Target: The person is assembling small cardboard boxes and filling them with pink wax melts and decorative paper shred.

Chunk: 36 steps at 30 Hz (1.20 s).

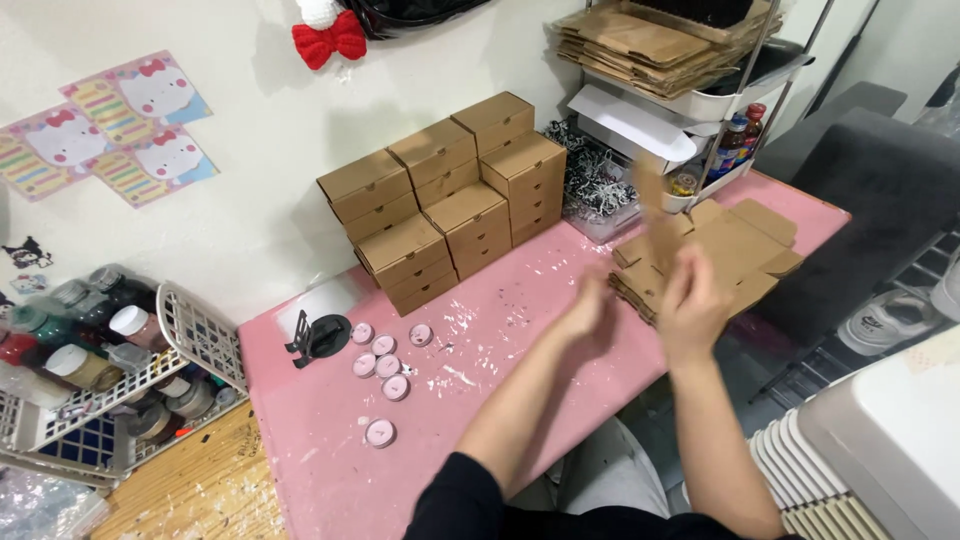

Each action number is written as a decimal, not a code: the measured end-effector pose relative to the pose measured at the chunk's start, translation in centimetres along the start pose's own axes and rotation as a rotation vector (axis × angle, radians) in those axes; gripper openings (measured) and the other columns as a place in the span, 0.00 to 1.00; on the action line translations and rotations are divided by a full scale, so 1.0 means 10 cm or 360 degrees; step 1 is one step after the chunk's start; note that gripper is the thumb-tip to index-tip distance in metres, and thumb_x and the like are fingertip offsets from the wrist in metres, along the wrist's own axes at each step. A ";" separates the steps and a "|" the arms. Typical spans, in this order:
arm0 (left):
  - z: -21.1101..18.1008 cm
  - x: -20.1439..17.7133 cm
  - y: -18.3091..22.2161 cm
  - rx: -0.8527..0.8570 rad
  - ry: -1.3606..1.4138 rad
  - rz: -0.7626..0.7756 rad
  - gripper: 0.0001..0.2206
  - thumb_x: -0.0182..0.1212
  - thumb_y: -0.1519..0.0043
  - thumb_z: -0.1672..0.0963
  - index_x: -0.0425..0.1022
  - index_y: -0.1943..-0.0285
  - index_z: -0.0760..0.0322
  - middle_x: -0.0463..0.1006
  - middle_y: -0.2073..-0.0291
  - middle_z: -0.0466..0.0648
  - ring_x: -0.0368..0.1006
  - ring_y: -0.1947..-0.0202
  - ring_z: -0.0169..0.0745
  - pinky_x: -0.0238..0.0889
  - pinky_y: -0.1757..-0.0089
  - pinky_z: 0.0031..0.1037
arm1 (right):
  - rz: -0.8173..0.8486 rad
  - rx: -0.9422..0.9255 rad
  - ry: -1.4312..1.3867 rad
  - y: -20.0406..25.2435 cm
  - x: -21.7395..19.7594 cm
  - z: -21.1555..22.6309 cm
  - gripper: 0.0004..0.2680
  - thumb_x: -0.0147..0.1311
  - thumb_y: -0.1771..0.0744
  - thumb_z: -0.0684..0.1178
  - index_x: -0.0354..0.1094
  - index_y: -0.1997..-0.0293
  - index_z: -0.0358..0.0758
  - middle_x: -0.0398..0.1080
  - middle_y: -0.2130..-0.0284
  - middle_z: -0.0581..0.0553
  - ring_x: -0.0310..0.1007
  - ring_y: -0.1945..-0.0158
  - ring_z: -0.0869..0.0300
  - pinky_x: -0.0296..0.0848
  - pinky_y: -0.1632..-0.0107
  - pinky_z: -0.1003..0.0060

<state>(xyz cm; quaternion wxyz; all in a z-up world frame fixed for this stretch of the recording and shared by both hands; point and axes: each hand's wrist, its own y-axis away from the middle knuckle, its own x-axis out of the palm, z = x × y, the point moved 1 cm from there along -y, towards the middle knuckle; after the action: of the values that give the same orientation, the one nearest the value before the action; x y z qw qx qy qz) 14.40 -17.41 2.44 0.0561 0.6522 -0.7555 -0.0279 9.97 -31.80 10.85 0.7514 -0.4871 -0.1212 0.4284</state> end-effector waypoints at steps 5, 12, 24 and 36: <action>-0.68 -0.78 0.78 0.0949 0.0518 -0.0097 0.67 0.58 0.63 0.27 0.27 0.20 0.53 0.34 0.21 0.57 0.38 0.23 0.64 0.46 0.35 0.62 | 0.0291 -0.0607 -0.0539 0.32 0.02 0.61 0.07 0.47 0.31 0.39 0.72 0.52 0.34 0.78 0.55 0.38 0.81 0.52 0.49 0.79 0.51 0.57; -0.53 -1.59 1.34 0.1329 -0.0634 -0.0353 0.58 0.76 0.51 0.43 0.39 0.15 0.58 0.56 0.22 0.56 0.55 0.21 0.56 0.50 0.25 0.49 | 0.0665 -0.1090 -0.0746 0.68 0.28 0.87 0.07 0.48 0.31 0.42 0.73 0.51 0.37 0.80 0.54 0.42 0.76 0.42 0.46 0.71 0.35 0.46; -0.12 -1.78 1.25 0.1155 0.0517 -0.1012 0.39 0.54 0.37 0.37 0.57 0.29 0.68 0.67 0.44 0.53 0.65 0.44 0.44 0.64 0.46 0.38 | 0.0900 0.0731 -0.2432 0.58 1.13 0.49 0.55 0.69 0.45 0.75 0.26 0.19 0.39 0.44 0.24 0.41 0.42 0.21 0.47 0.44 0.23 0.49; -0.30 -1.65 1.33 0.1283 -0.0324 -0.1008 0.50 0.51 0.42 0.31 0.43 0.19 0.58 0.47 0.23 0.59 0.38 0.22 0.62 0.35 0.30 0.48 | 0.0895 0.0984 -0.2192 0.67 1.05 0.47 0.42 0.71 0.40 0.61 0.42 0.23 0.36 0.52 0.29 0.40 0.52 0.28 0.51 0.55 0.29 0.55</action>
<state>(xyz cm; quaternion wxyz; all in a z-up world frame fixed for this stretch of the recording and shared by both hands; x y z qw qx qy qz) 4.06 0.99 6.14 -0.2845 0.8125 -0.4736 0.1863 9.96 -19.74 5.10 0.4728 0.1042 -0.3061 0.8197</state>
